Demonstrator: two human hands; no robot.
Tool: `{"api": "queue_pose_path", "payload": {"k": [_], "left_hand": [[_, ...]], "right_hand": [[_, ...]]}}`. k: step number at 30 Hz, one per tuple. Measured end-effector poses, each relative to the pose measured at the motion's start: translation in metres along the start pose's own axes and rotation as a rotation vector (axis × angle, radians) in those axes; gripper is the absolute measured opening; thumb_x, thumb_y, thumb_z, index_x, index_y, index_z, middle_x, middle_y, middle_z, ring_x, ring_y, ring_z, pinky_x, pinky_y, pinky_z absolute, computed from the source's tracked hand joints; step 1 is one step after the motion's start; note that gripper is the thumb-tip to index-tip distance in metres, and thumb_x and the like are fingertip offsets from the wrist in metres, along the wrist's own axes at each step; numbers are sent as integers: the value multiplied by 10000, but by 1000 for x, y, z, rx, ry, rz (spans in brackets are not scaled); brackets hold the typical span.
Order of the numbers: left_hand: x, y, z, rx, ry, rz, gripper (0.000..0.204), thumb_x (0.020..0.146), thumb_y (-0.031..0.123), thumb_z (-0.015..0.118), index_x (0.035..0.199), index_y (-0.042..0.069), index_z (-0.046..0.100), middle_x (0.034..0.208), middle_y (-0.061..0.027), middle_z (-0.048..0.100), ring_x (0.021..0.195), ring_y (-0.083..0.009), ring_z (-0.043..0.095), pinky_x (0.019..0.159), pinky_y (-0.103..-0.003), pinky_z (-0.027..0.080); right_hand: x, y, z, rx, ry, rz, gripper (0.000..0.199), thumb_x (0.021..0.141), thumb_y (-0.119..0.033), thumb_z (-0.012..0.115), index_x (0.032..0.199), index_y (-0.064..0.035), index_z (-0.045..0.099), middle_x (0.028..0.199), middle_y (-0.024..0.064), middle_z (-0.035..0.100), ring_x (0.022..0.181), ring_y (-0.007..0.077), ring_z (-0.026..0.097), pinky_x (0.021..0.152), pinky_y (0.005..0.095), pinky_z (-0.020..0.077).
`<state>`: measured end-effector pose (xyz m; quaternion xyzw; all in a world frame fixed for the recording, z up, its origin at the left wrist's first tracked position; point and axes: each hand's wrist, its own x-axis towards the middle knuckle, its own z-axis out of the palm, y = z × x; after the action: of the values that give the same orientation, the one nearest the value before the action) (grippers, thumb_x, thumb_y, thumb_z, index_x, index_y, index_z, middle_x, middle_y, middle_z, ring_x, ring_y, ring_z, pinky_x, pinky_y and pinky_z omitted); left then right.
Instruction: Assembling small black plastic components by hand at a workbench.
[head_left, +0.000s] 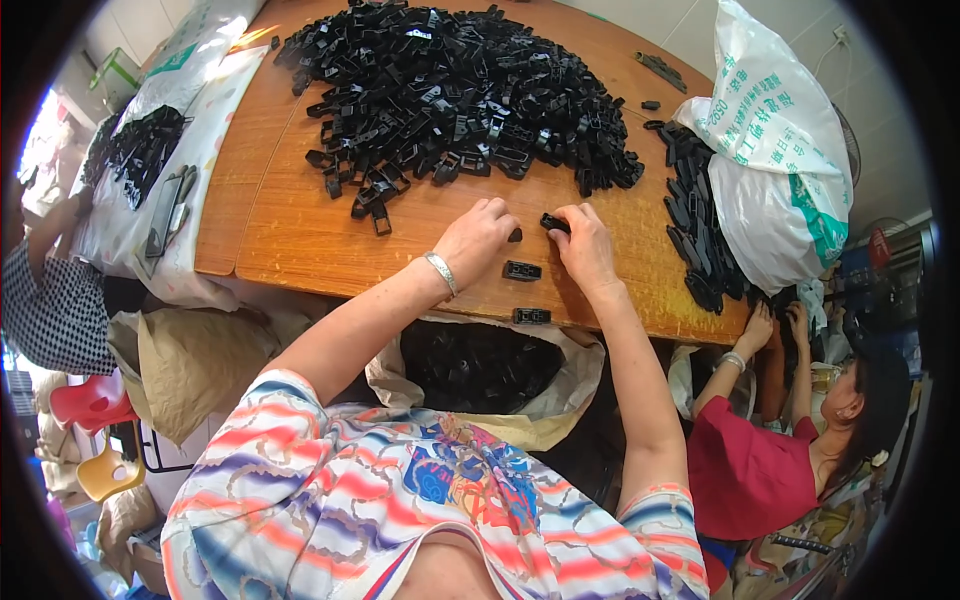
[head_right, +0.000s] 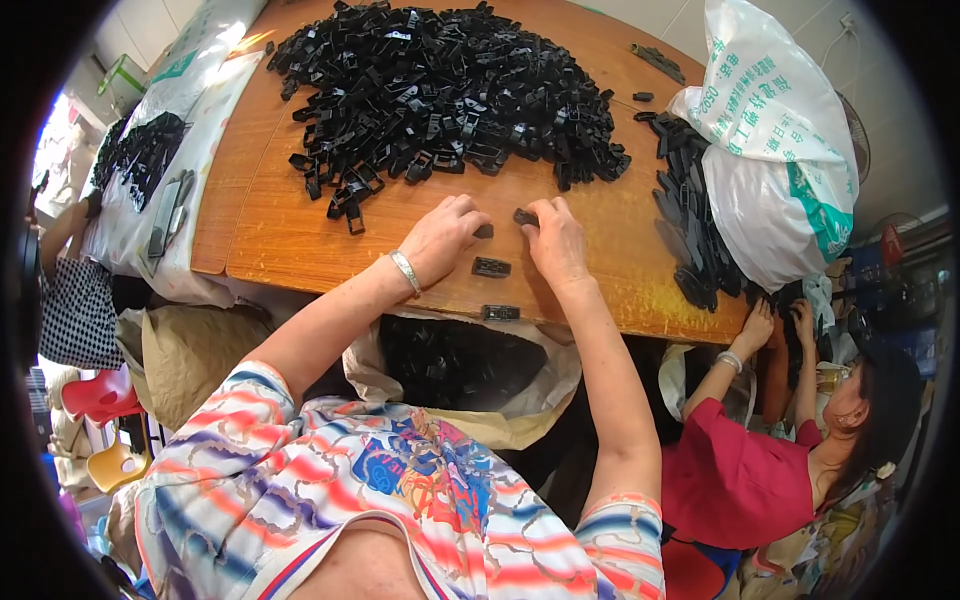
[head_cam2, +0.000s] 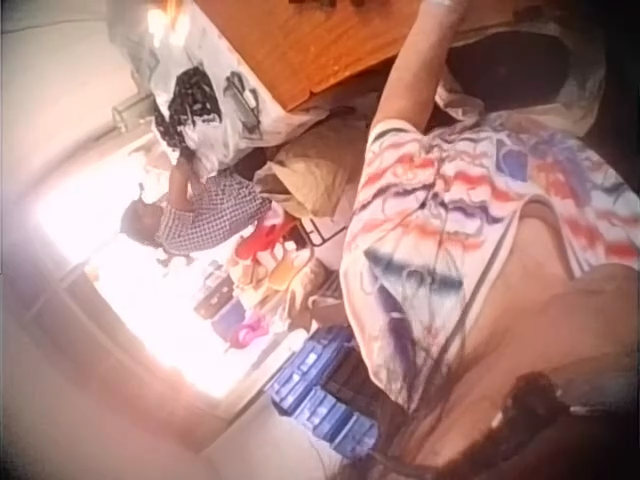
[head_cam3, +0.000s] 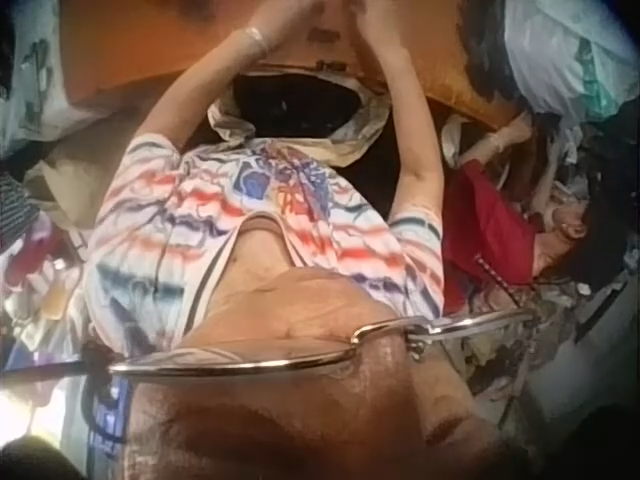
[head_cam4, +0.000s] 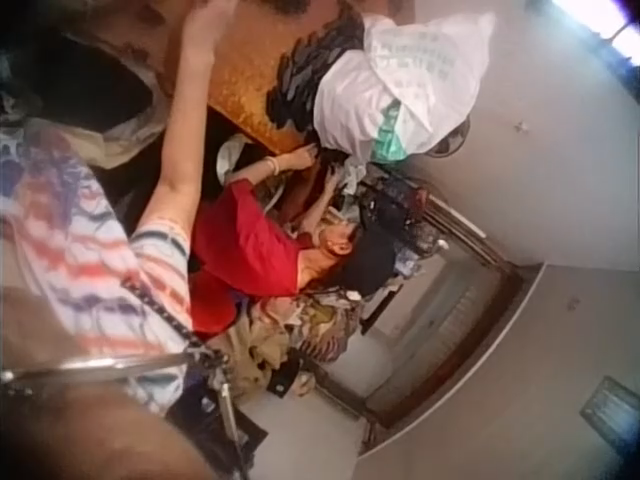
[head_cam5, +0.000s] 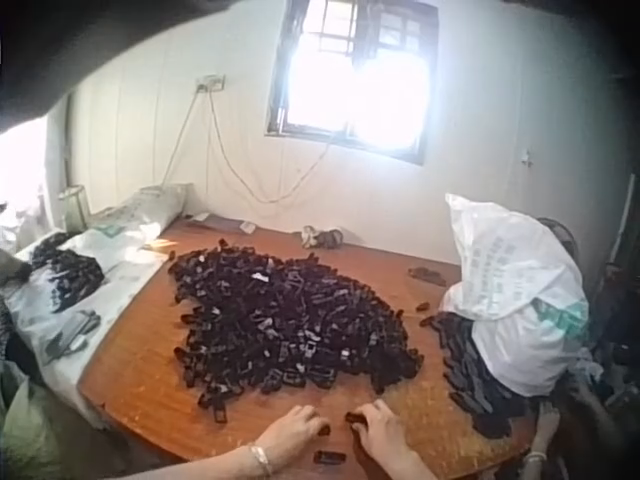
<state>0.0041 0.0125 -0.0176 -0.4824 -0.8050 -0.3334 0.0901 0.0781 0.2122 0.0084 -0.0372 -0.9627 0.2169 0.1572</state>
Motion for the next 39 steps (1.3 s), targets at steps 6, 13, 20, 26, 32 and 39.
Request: {"api": "queue_pose_path", "payload": {"k": [6,13,20,26,32,39], "left_hand": [[14,7,4,-203,-27,-146,257,822,49,636,1078,24,629,1034,-144,581,1045,-317,557,880,-394,498],[14,2,15,59,74,92,251,834,38,629,1085,28,628,1020,-150,564,962,-324,544,857,-376,504],[21,-1,3,-95,-14,-28,296,802,6,667,1093,31,620,1047,-152,574,1008,-348,556,888,-392,491],[16,4,16,-239,10,-25,236,830,36,645,1066,37,626,1001,-161,566,973,-363,559,852,-408,498],[18,1,11,-99,-62,132,234,814,45,635,1047,59,653,1006,-139,564,983,-325,557,871,-389,490],[24,-7,10,-208,-133,43,227,876,65,612,1102,46,633,1017,-152,560,980,-344,563,879,-403,492]], "right_hand": [[-5,1,1,33,18,6,240,793,-18,726,1015,-51,643,1006,159,607,904,398,632,772,460,522],[-7,1,5,71,52,6,241,794,-19,723,1017,-56,640,1014,153,609,911,396,633,762,455,524],[-6,1,5,66,76,-13,232,804,-30,717,1021,-64,642,1014,145,611,901,390,635,756,451,525],[-7,-7,4,95,80,14,236,801,4,715,1023,-30,640,986,155,614,906,375,624,765,424,518],[-10,-3,5,85,94,2,231,812,-6,706,1032,-33,643,990,153,612,901,373,624,766,418,519],[-10,2,12,96,141,-30,216,820,-44,706,1028,-76,655,998,142,610,894,385,635,745,446,527]]}}
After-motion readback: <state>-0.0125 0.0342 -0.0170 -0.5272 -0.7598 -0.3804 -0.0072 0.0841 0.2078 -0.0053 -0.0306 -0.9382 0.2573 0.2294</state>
